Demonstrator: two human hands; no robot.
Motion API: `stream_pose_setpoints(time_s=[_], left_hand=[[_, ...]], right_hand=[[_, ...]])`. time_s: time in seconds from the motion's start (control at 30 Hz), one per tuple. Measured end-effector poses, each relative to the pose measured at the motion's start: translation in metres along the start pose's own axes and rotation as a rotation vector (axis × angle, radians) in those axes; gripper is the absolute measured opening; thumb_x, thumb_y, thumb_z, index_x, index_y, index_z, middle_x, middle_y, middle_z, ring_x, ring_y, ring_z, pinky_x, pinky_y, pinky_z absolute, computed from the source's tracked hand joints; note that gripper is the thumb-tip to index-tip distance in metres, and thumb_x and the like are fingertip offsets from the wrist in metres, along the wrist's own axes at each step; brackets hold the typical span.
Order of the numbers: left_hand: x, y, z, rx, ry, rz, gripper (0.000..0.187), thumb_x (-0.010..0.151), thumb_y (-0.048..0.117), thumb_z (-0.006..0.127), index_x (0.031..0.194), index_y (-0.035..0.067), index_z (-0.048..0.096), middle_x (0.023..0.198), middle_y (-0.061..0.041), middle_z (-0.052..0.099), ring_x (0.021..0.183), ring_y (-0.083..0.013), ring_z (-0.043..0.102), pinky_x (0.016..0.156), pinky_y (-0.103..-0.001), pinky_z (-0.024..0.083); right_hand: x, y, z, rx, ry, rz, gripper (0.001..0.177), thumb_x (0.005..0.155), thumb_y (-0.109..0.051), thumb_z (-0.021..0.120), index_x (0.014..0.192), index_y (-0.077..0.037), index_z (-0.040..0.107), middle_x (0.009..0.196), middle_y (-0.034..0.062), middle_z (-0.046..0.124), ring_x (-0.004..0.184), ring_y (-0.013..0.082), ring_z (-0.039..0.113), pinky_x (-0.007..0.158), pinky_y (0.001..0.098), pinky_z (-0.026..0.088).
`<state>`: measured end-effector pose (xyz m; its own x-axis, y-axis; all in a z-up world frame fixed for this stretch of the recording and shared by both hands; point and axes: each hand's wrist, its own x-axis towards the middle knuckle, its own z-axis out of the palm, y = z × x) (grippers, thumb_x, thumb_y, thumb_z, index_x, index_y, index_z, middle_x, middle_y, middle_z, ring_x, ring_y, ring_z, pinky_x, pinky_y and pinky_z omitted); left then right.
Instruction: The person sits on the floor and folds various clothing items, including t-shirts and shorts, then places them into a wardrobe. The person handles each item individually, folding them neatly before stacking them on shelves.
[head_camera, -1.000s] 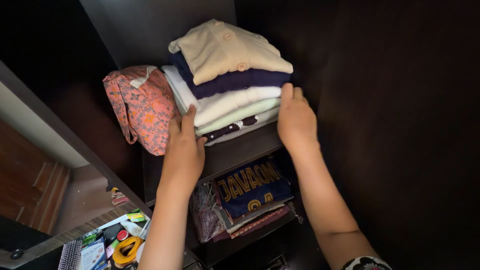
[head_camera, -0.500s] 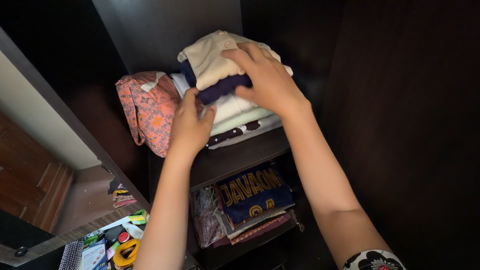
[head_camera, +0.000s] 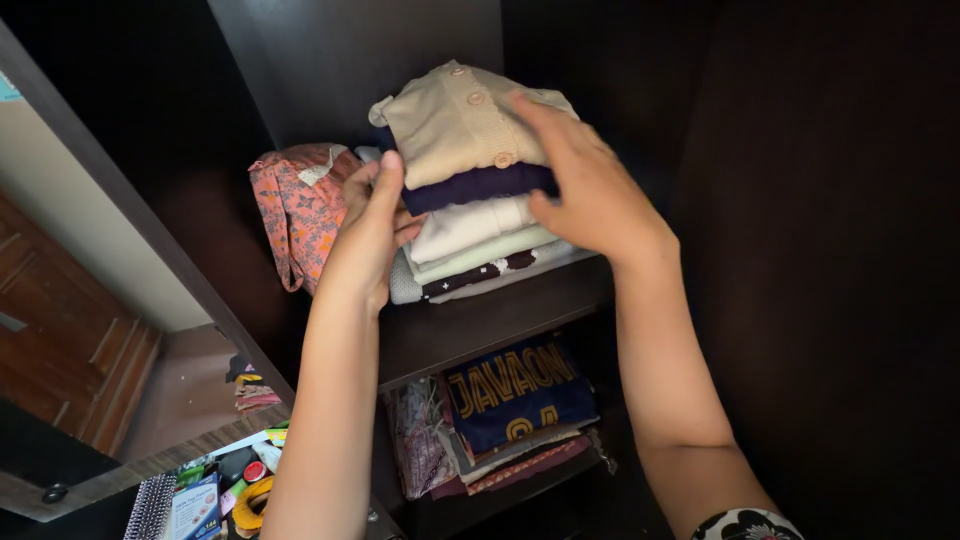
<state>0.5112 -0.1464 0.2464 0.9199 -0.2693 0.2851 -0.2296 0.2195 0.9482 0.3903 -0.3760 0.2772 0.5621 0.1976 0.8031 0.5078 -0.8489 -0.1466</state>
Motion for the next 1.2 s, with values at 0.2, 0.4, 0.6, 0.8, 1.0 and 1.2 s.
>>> stream_pose_setpoints(time_s=[0.2, 0.4, 0.6, 0.8, 1.0, 1.2], left_hand=[[-0.008, 0.009, 0.024, -0.056, -0.112, 0.189, 0.083, 0.085, 0.022, 0.074, 0.153, 0.004, 0.029, 0.137, -0.022, 0.055, 0.120, -0.0240, 0.060, 0.101, -0.038, 0.050], [-0.016, -0.004, 0.017, 0.063, -0.131, 0.071, 0.088, 0.085, 0.027, 0.073, 0.153, 0.007, 0.021, 0.133, -0.022, 0.059, 0.121, -0.0269, 0.062, 0.098, -0.041, 0.054], [0.010, 0.011, 0.013, 0.394, 0.099, 0.413, 0.070, 0.105, 0.044, 0.067, 0.151, 0.002, 0.037, 0.147, -0.023, 0.042, 0.135, -0.0298, 0.044, 0.110, -0.042, 0.040], [0.064, 0.025, 0.010, 0.186, 0.064, 0.032, 0.057, 0.097, 0.046, 0.055, 0.145, 0.015, 0.054, 0.121, -0.011, 0.065, 0.100, -0.0180, 0.057, 0.087, -0.033, 0.049], [0.108, -0.013, 0.006, 0.116, -0.006, 0.121, 0.066, 0.086, 0.017, 0.071, 0.148, 0.008, 0.050, 0.128, -0.007, 0.067, 0.102, -0.0134, 0.065, 0.083, -0.027, 0.052], [0.115, -0.014, 0.005, 0.146, 0.059, -0.009, 0.068, 0.081, 0.004, 0.068, 0.147, 0.004, 0.052, 0.136, -0.015, 0.066, 0.112, -0.0259, 0.064, 0.084, -0.031, 0.051]], right_hand=[[-0.004, 0.005, 0.014, -0.179, 0.148, 0.160, 0.076, 0.080, 0.009, 0.059, 0.148, -0.024, 0.056, 0.149, 0.0049, 0.061, 0.136, 0.0300, 0.058, 0.116, 0.0393, 0.046], [-0.012, 0.011, 0.015, -0.282, 0.136, 0.239, 0.077, 0.076, 0.007, 0.059, 0.148, -0.021, 0.055, 0.146, 0.0107, 0.061, 0.136, 0.0348, 0.054, 0.120, 0.0503, 0.035], [0.000, -0.005, 0.003, -0.184, 0.184, 0.043, 0.076, 0.085, -0.022, 0.071, 0.157, -0.019, 0.046, 0.161, 0.0187, 0.044, 0.151, 0.0410, 0.037, 0.122, 0.0568, 0.025], [0.014, -0.017, 0.015, -0.134, 0.013, 0.005, 0.068, 0.080, -0.048, 0.083, 0.141, -0.028, 0.062, 0.154, 0.0144, 0.048, 0.141, 0.0398, 0.044, 0.114, 0.0538, 0.034], [0.003, -0.012, 0.018, -0.102, -0.002, 0.043, 0.052, 0.083, -0.042, 0.080, 0.131, -0.028, 0.068, 0.147, 0.0077, 0.057, 0.134, 0.0322, 0.055, 0.110, 0.0464, 0.046], [0.004, -0.011, 0.016, -0.147, 0.032, -0.054, 0.058, 0.085, -0.043, 0.080, 0.137, -0.023, 0.065, 0.150, 0.0118, 0.054, 0.135, 0.0370, 0.053, 0.109, 0.0472, 0.043]])
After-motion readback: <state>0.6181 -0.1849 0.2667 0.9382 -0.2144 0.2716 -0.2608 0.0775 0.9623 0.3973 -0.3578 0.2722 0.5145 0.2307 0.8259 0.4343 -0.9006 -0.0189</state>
